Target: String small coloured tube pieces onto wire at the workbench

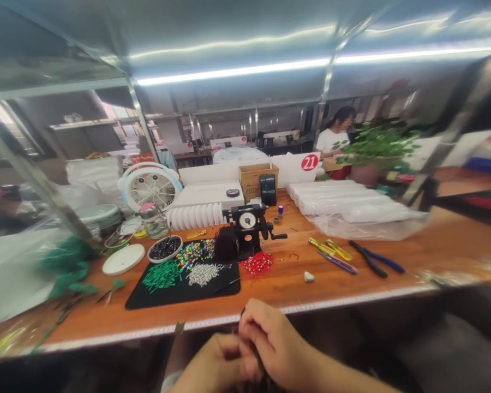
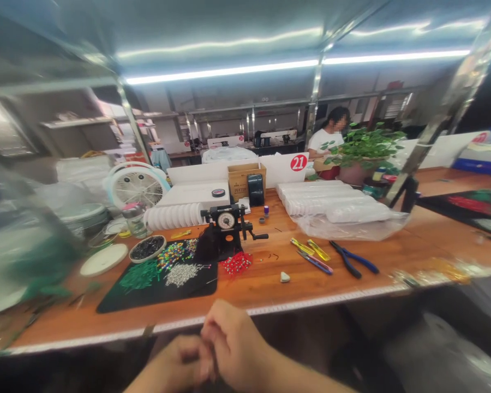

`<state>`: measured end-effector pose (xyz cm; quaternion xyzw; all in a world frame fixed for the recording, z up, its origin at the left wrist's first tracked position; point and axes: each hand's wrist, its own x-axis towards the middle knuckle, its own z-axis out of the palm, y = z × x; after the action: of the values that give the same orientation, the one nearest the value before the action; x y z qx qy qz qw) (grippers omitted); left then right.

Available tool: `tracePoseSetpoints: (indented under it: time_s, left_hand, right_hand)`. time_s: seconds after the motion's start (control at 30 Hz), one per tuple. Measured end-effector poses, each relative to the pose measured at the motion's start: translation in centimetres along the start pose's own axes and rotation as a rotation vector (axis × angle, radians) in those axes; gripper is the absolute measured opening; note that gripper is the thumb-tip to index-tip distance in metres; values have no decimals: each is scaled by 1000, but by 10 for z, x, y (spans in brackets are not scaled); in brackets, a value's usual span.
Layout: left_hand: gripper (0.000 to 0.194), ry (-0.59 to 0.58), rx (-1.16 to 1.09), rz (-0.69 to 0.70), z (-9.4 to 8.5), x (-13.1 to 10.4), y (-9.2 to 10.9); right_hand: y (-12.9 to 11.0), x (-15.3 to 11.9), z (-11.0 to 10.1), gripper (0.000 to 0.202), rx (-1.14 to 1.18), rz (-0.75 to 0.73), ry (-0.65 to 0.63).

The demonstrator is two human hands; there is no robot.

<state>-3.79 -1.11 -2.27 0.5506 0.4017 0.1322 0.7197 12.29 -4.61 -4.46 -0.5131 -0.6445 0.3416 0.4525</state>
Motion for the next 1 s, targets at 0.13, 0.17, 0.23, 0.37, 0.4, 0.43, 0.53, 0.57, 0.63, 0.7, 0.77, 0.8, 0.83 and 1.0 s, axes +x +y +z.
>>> tracePoseSetpoints:
  time_s: [0.13,0.17,0.23,0.37,0.4,0.43,0.53,0.57,0.63,0.7,0.77,0.8,0.83,1.0]
  left_hand:
    - [32,104,-55,141,15,4,41]
    - [31,152,-72,151,17,4,45]
    - [30,246,-135,148,17,5,47]
    - [25,363,-279,196,10,9,42]
    - [24,388,-278,231,8,11,41]
    - [24,415,-254,261,7,11,40]
    - [22,499,-124,301,4,13,38]
    - [23,526,-92,304,4,13,37]
    - [25,542,-83,314,5,14,34]
    - [29,524,-125,317,6,15,30]
    - [31,498,-164,323,6,18,26]
    - [31,490,-169,335,6,19,25]
    - [31,485,-169,351,6,21,24]
    - [27,331,-390,297,-1,21,31]
  right_hand:
    - [-21,29,-26,19,83,-38,79]
    - [-24,34,-30,21,101,-30,80]
    - [-27,39,-33,25,162,16,99]
    - [-21,32,-26,40,516,271,92]
    - [-19,29,-22,42,620,338,18]
    - [-18,26,-19,42,714,385,-70]
    - [-15,19,-8,37,939,455,-210]
    - [-15,17,-4,36,1001,480,-198]
    - [-14,15,3,36,1079,525,-168]
    - [-13,13,11,36,1095,525,-176]
    - [-13,10,16,35,1047,481,-187]
    - [-14,9,17,34,1003,451,-180]
    - [-14,7,17,33,953,421,-169]
    - [-11,4,2,34,811,372,-201]
